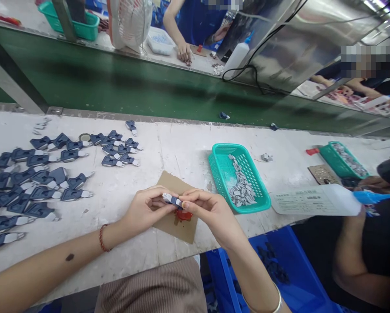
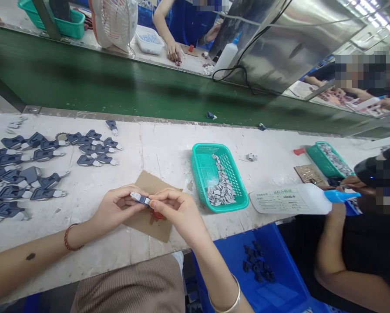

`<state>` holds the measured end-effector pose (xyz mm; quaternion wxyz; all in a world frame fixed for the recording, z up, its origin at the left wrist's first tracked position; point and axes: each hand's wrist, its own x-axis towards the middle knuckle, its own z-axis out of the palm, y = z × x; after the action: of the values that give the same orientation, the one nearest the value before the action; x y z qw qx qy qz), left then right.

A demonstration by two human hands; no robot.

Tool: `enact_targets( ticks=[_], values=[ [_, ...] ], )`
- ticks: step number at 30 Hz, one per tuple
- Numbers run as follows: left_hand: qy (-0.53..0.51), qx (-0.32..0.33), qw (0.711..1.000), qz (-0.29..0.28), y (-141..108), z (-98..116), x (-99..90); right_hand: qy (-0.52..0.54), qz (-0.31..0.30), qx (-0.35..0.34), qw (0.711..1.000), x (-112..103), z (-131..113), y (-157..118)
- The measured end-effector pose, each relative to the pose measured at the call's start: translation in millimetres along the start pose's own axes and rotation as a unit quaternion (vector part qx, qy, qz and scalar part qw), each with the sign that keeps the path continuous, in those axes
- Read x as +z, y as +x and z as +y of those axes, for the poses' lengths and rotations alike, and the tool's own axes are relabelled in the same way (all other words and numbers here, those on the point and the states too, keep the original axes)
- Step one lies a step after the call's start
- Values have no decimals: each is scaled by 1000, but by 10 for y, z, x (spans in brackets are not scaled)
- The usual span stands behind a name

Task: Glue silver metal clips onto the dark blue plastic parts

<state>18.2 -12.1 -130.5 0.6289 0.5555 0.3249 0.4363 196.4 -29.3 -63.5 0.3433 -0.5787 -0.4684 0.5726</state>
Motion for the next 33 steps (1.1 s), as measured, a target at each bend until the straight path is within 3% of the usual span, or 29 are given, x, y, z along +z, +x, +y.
enact_targets(
  ticks=[5, 12, 15, 17, 19, 21, 23, 25, 27, 33],
  values=[
    [15, 23, 1000, 10, -21, -30, -19, 36, 25, 26, 999, 46, 23, 24],
    [-27, 4, 1000, -11, -3, 5, -19, 25, 109, -45, 993, 262, 100, 23],
    [-6, 8, 1000, 8, 7, 10, -16, 5, 84, -67, 994, 275, 116, -15],
    [6, 1, 999, 38, 23, 6, -25, -47, 70, -88, 993, 141, 103, -45],
    [24, -11, 998, 59, 50, 13, -47, -142, 126, -131, 973, -139, 94, -61],
    [70, -12, 995, 63, 86, 44, -87, -264, 233, -150, 924, -522, 111, -57],
    [151, 7, 987, 58, 125, 94, -156, -416, 274, -77, 864, -912, 156, -33],
    [251, 31, 966, 51, 148, 145, -265, -459, 274, -38, 844, -1207, 214, 1],
    [352, 42, 934, 35, 139, 183, -421, -477, 257, -18, 840, -1362, 264, 40],
    [601, -11, 799, 3, -95, 308, -914, -528, 211, -1, 823, -1358, 291, 141]
  ],
)
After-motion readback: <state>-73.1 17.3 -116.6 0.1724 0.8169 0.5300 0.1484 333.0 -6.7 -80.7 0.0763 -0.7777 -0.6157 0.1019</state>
